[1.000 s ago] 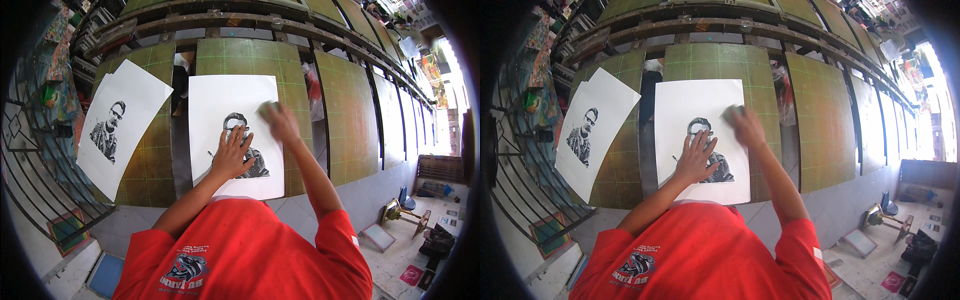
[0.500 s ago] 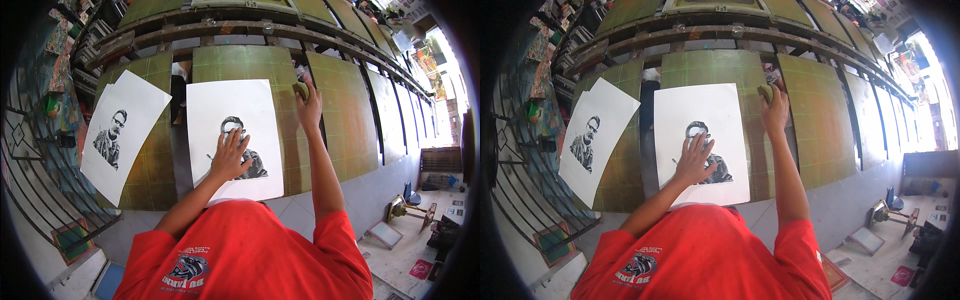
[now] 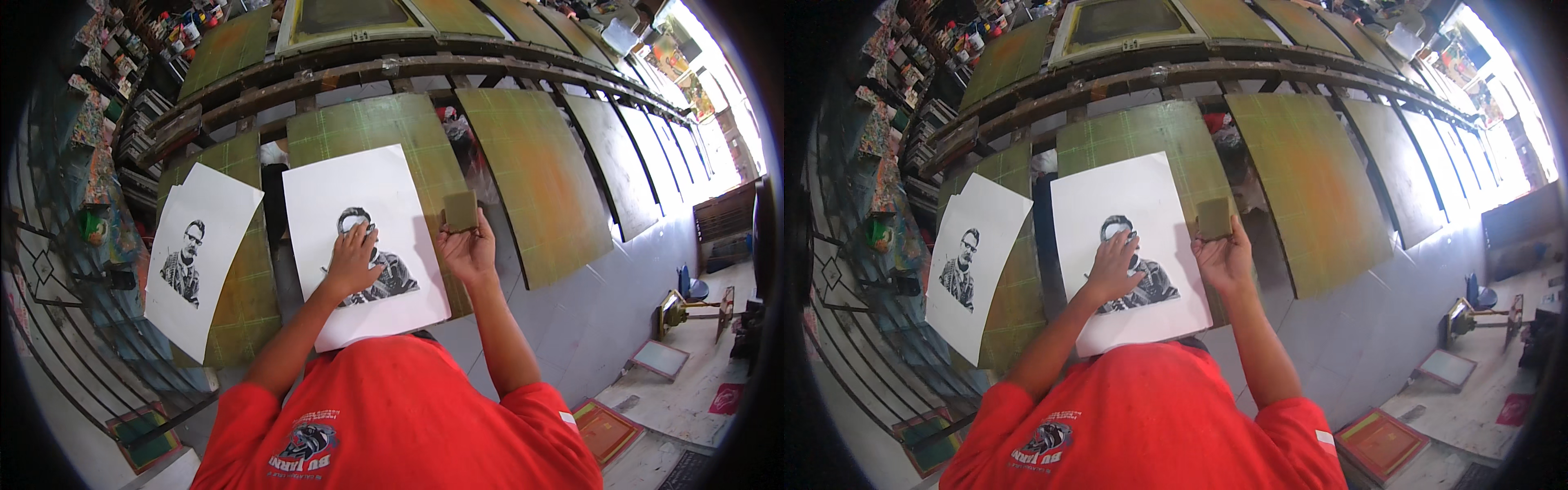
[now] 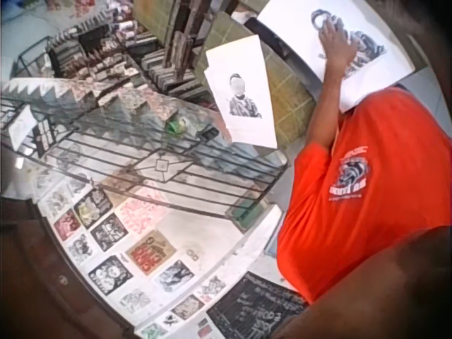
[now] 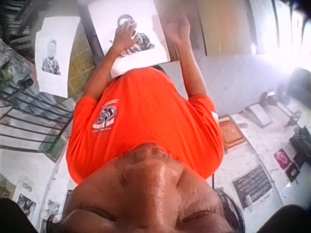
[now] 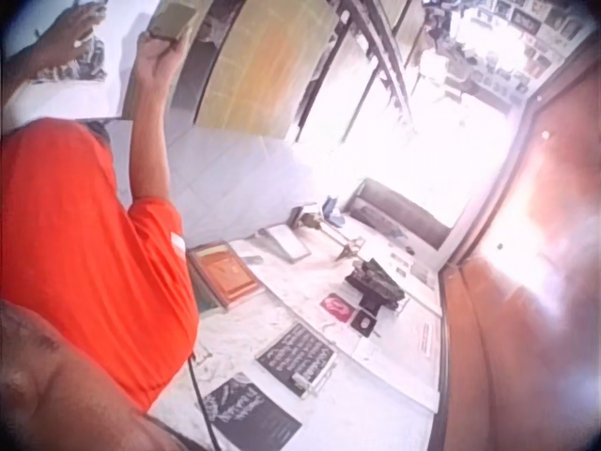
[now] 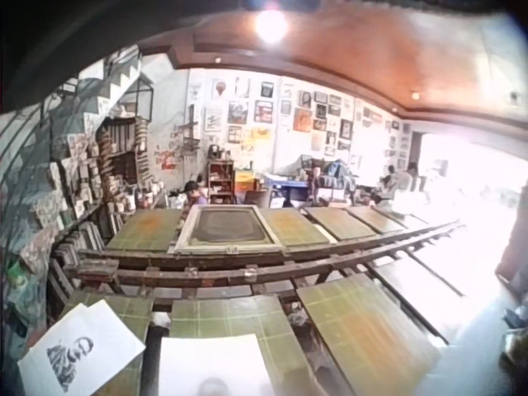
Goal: The person prepares screen printing inks by selecting and mixing pigments. They open a pink container, pour its contents into a small cup, and then add a dark pigment from another container. The person uses a spatula to stir the mixture in the cup.
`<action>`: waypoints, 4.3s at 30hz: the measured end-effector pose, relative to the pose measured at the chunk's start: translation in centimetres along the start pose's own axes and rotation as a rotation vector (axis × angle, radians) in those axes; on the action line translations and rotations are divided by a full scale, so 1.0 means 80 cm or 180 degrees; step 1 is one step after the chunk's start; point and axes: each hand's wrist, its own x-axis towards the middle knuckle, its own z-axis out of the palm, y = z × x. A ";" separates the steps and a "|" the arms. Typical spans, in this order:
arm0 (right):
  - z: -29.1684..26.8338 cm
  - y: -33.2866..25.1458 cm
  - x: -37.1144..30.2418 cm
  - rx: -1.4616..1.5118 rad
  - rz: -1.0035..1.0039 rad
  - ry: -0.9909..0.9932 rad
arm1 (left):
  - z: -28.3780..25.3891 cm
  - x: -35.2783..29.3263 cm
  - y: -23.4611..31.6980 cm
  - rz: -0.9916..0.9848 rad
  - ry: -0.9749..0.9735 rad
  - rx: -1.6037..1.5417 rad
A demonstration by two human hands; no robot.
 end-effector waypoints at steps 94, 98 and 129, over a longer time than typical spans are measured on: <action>0.069 0.607 0.033 -0.3763 0.0108 0.1122 | -0.215 -0.552 -0.680 -0.2230 0.1603 -0.4113; 0.082 0.625 0.035 -0.4521 -0.0313 0.1432 | -0.240 -0.514 -0.716 -0.2420 0.0238 -0.4246; 0.049 0.676 0.048 -0.6292 -0.0886 0.1830 | -0.247 -0.534 -0.737 -0.1235 -0.1097 -0.4798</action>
